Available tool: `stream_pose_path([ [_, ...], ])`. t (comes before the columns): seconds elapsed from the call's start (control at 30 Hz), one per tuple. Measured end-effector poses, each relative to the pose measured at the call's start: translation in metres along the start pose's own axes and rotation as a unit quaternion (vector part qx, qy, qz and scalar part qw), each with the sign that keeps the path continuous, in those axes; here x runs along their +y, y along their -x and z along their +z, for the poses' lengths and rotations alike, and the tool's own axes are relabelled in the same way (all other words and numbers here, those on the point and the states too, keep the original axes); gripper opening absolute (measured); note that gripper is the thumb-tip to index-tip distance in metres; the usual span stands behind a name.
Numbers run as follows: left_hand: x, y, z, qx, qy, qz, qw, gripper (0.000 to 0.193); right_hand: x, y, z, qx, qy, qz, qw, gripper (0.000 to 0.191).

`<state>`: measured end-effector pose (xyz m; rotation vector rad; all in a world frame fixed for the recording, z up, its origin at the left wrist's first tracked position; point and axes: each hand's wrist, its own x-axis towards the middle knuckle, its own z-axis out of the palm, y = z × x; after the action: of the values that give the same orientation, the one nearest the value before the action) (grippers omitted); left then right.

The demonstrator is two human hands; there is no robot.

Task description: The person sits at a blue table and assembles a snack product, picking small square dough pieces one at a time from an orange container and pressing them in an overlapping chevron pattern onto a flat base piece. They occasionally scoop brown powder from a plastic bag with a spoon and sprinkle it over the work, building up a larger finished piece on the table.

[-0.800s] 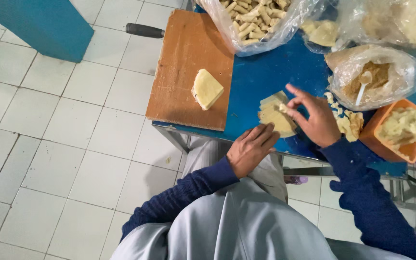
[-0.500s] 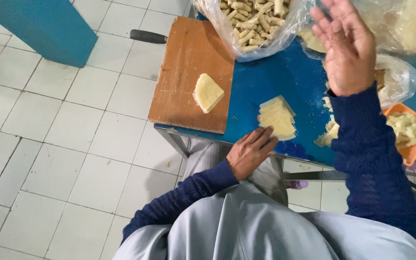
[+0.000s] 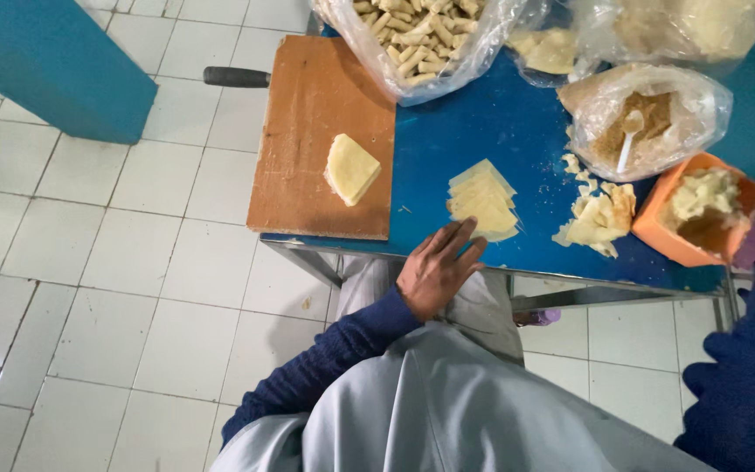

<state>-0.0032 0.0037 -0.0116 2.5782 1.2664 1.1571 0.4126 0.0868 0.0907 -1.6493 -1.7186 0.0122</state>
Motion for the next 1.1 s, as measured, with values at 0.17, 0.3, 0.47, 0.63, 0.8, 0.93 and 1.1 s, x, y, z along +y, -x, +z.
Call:
stream_pose_path([
  [0.17,-0.001,0.001,-0.002,0.000,0.005,-0.001,1.000,0.041,0.024,-0.026,0.009,-0.128,-0.092,0.028,0.987,0.025],
  [0.3,-0.001,0.001,-0.005,0.005,0.010,0.001,1.000,0.040,0.013,-0.035,0.008,-0.172,-0.150,0.044,0.973,0.025],
  [0.47,-0.002,0.000,-0.005,0.000,0.024,-0.004,1.000,0.038,0.004,-0.035,0.002,-0.199,-0.224,0.057,0.952,0.020],
  [0.63,-0.001,0.001,-0.006,0.000,0.028,-0.008,1.000,0.037,0.015,-0.008,0.001,-0.097,-0.164,0.055,0.980,0.017],
  [0.8,-0.002,0.000,-0.009,-0.004,0.027,-0.005,1.000,0.037,0.037,0.023,0.004,0.018,-0.189,0.096,0.977,0.012],
  [0.93,-0.001,-0.001,-0.010,-0.007,0.034,-0.009,0.999,0.035,0.050,0.028,0.008,-0.001,-0.075,0.191,0.979,0.019],
  [1.1,0.000,-0.002,-0.011,0.002,0.028,-0.002,1.000,0.034,0.033,0.046,0.017,0.130,0.137,0.063,0.980,0.014],
])
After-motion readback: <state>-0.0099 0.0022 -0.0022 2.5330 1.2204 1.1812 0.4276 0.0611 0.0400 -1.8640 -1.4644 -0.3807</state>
